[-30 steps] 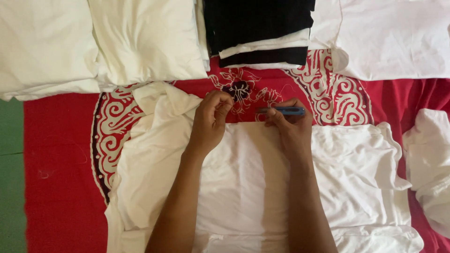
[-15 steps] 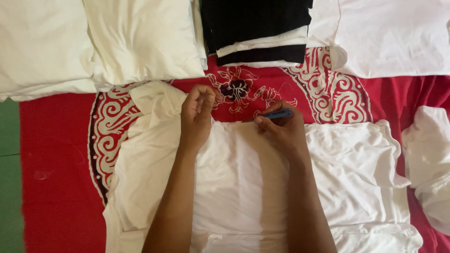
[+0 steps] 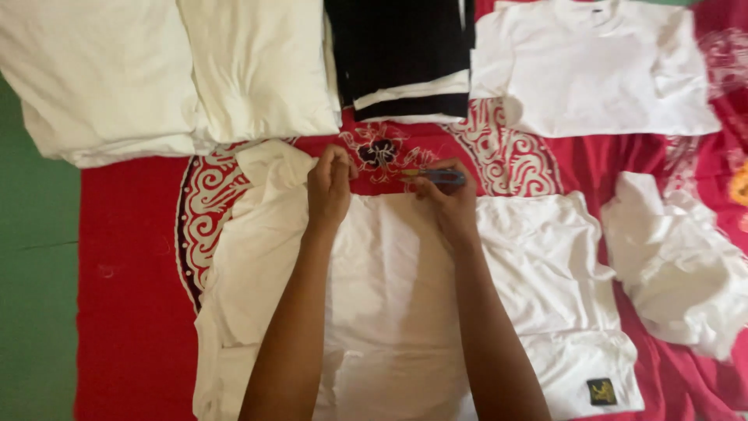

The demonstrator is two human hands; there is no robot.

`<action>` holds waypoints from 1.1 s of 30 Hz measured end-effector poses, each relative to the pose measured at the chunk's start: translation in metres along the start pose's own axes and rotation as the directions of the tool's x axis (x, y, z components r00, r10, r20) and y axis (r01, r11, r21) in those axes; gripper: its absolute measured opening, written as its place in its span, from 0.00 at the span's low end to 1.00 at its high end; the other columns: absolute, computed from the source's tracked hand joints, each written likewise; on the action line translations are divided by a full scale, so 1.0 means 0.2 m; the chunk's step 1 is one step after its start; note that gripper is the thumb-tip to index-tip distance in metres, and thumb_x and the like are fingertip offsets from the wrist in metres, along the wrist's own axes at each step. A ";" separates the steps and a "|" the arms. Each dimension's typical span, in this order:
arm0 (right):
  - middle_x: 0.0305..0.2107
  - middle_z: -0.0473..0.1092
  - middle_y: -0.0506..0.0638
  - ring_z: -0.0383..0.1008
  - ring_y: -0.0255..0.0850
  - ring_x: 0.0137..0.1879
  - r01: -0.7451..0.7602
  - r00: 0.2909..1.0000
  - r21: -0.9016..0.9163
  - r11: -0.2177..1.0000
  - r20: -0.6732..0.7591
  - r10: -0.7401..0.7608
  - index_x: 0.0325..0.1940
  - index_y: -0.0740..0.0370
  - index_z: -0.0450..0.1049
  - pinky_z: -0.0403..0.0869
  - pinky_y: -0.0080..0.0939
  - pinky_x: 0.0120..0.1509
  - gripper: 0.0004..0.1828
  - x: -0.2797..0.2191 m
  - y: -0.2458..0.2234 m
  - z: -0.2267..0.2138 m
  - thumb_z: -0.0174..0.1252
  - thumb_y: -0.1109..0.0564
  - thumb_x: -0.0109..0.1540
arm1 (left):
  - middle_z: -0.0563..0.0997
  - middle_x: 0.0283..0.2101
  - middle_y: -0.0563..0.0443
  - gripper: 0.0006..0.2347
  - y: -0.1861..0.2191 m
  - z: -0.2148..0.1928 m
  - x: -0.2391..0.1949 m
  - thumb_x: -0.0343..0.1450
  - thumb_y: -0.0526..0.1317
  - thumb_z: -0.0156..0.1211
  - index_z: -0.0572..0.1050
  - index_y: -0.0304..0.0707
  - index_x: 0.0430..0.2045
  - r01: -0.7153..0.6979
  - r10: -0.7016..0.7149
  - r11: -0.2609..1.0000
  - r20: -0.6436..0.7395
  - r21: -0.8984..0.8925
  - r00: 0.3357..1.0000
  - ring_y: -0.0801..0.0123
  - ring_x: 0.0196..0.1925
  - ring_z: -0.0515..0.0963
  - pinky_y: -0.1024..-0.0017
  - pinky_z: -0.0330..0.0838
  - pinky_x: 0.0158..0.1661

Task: The person folds a white t-shirt on a red patterned cloth laid on the floor. They smooth the shirt, fold the sleeves inward, fold the bottom up, and then fold the shirt in half before placing it on a stack of folded shirts.

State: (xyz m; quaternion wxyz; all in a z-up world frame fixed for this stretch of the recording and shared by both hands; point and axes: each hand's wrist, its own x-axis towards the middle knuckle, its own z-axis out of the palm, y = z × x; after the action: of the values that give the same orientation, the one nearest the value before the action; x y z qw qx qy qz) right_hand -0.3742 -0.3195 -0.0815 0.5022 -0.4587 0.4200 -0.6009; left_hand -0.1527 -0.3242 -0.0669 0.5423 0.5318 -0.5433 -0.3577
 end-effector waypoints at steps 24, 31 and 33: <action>0.39 0.78 0.58 0.76 0.41 0.28 -0.517 0.844 -0.225 0.826 0.026 0.535 0.55 0.58 0.60 0.66 0.32 0.24 0.19 -1.23 -0.37 0.54 0.57 0.58 0.63 | 0.71 0.68 0.32 0.32 0.17 -1.55 -1.21 0.67 0.48 0.69 0.65 0.37 0.66 0.580 -0.656 0.529 -0.135 0.619 0.743 0.44 0.71 0.69 0.48 0.67 0.64; 0.58 0.70 0.61 0.83 0.50 0.44 -0.461 0.724 -0.264 0.848 0.440 0.531 0.64 0.57 0.67 0.83 0.41 0.37 0.25 -1.60 -0.20 1.19 0.54 0.68 0.62 | 0.78 0.61 0.39 0.24 0.12 -1.60 -1.29 0.69 0.46 0.65 0.74 0.42 0.60 0.573 -0.683 0.454 -0.146 0.683 0.715 0.49 0.65 0.76 0.51 0.73 0.59; 0.60 0.68 0.61 0.83 0.50 0.45 -0.470 0.694 -0.273 0.839 0.474 0.542 0.68 0.58 0.66 0.84 0.43 0.39 0.30 -1.64 -0.13 1.34 0.58 0.66 0.61 | 0.79 0.60 0.37 0.22 -0.04 -1.63 -1.28 0.69 0.43 0.63 0.75 0.38 0.59 0.587 -0.688 0.440 -0.164 0.680 0.707 0.47 0.65 0.76 0.49 0.72 0.60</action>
State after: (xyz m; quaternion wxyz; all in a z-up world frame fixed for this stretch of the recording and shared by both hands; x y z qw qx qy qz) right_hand -0.0940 -0.0032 -0.0381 0.7133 -0.5048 0.4118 -0.2583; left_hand 0.1265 -0.0169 -0.0781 0.0895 0.8315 -0.4290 -0.3415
